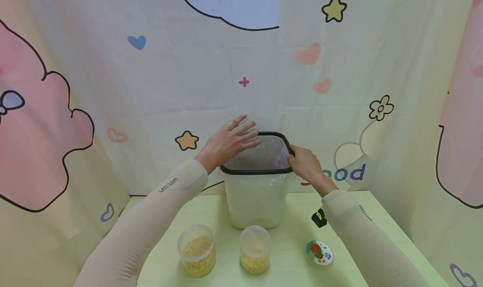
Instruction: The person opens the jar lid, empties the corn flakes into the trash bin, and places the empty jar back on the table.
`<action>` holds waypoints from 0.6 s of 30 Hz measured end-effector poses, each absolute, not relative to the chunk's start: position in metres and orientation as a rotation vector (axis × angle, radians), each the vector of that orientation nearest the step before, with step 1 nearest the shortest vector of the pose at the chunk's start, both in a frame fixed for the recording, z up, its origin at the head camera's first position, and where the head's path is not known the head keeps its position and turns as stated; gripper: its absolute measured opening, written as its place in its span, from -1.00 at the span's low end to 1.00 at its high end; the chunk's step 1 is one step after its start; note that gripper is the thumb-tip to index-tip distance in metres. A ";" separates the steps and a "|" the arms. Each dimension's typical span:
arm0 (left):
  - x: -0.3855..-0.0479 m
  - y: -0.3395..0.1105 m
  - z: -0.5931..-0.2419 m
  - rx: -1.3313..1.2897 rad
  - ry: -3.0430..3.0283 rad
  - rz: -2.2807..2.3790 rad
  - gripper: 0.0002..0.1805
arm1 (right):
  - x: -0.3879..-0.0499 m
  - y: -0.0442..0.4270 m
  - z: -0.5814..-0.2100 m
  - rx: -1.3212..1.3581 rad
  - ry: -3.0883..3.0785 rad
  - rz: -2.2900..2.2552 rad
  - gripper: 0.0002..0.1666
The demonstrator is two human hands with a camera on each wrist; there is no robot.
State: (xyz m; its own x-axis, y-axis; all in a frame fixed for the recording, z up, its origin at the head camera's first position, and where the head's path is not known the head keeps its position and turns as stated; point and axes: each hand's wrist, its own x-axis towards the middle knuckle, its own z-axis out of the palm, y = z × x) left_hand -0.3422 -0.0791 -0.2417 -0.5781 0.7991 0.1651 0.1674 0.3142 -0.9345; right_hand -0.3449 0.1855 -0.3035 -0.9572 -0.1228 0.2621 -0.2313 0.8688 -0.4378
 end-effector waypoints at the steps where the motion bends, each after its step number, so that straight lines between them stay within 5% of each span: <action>1: -0.342 -0.079 -0.242 -0.856 -1.947 1.279 0.06 | -0.345 0.186 -0.303 0.268 -2.816 0.703 -0.36; 18: -0.341 -0.075 -0.243 -0.863 -1.926 1.356 0.06 | -0.344 0.185 -0.303 0.275 -2.814 0.703 -0.36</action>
